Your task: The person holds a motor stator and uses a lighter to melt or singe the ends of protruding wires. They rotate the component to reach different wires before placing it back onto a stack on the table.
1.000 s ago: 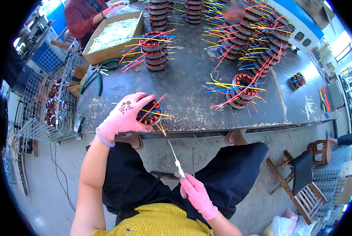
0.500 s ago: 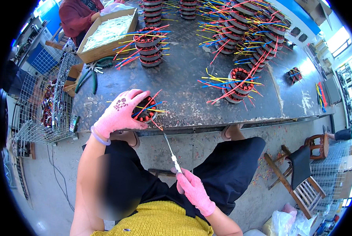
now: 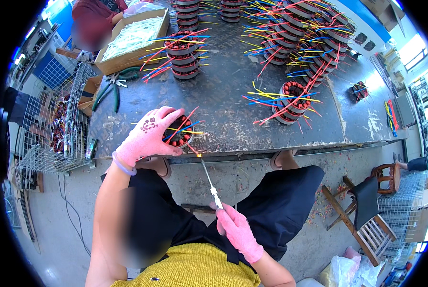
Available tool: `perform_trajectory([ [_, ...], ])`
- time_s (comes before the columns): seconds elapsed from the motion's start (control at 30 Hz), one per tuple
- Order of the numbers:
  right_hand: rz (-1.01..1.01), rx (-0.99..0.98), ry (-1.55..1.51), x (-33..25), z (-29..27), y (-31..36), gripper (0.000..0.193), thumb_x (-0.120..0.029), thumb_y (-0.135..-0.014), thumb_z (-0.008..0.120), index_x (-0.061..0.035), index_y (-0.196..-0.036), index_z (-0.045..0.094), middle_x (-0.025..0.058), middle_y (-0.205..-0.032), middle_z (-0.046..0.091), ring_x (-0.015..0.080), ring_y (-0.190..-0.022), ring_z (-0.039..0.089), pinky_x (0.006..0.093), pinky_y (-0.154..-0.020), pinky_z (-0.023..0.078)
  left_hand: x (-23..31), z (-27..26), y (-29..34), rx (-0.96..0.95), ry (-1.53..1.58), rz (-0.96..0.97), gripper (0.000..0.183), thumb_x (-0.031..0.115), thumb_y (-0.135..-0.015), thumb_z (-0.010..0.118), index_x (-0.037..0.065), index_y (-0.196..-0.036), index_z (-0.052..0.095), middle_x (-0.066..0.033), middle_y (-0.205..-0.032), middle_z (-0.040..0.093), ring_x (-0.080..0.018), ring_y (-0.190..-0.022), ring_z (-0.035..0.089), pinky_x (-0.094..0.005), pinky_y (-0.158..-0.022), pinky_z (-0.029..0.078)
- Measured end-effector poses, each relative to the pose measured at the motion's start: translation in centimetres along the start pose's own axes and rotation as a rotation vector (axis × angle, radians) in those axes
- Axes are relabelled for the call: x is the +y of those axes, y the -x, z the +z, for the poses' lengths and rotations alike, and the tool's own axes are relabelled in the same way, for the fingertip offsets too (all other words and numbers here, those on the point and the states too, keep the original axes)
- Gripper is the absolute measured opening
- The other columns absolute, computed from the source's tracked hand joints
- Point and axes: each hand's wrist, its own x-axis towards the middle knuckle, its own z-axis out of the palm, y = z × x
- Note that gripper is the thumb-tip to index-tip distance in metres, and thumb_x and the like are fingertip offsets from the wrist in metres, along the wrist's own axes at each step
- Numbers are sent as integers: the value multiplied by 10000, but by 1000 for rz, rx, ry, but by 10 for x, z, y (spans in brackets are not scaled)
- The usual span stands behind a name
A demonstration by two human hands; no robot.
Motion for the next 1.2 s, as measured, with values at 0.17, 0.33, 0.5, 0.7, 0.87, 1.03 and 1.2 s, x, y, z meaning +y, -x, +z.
perform_trajectory([
  [0.17, -6, 1, -37, -1, 2, 3, 404, -240, -1074, 496, 25, -1374, 547, -70, -690, 448, 36, -630, 403, 200, -593, 314, 2, 1, 0, 1, -2, -9, 973, 381, -632, 882, 47, -1450, 476, -188, -1358, 529, -391, -1257, 512, -441, -1093, 403],
  [0.33, -20, 3, 18, 2, 1, 0, 410, -261, -1074, 498, 23, -1365, 552, -71, -675, 445, 32, -607, 380, 202, -565, 287, 3, -1, 1, -15, 5, -32, 988, 379, -627, 888, 44, -1457, 469, -192, -1355, 528, -393, -1258, 511, -438, -1092, 402],
  [0.5, -37, 12, -3, 6, 1, 1, 419, -277, -1071, 506, 18, -1366, 555, -77, -663, 443, 19, -565, 339, 199, -511, 235, 2, 0, 1, -11, -2, -17, 998, 386, -627, 891, 41, -1461, 465, -193, -1352, 529, -396, -1251, 513, -438, -1090, 402],
  [0.7, -48, 2, -23, 11, 0, -2, 426, -276, -1072, 505, 23, -1373, 548, -77, -661, 444, 18, -562, 338, 199, -508, 237, 1, -2, 2, -14, 4, -12, 1001, 387, -628, 890, 40, -1464, 461, -194, -1352, 529, -396, -1255, 512, -437, -1092, 400],
  [0.87, -43, 16, -7, 6, 1, 0, 421, -278, -1071, 501, 23, -1361, 552, -74, -660, 452, 18, -560, 340, 198, -507, 241, 4, -1, -1, -18, -6, -16, 1010, 390, -625, 893, 39, -1466, 458, -193, -1355, 526, -394, -1258, 512, -437, -1093, 401],
  [1.03, -8, 15, 0, 3, 0, 1, 404, -260, -1074, 491, 28, -1347, 562, -56, -672, 455, 45, -614, 404, 211, -579, 323, 2, -2, 1, -23, 4, -17, 1008, 387, -627, 897, 44, -1467, 456, -194, -1355, 524, -395, -1260, 510, -437, -1094, 401],
  [1.2, -26, 2, 22, 1, 0, 1, 406, -263, -1075, 491, 28, -1350, 559, -58, -673, 456, 43, -614, 402, 210, -578, 321, 2, -3, 1, -19, 3, -13, 1002, 387, -631, 896, 50, -1466, 458, -195, -1354, 525, -397, -1261, 509, -438, -1094, 400],
])
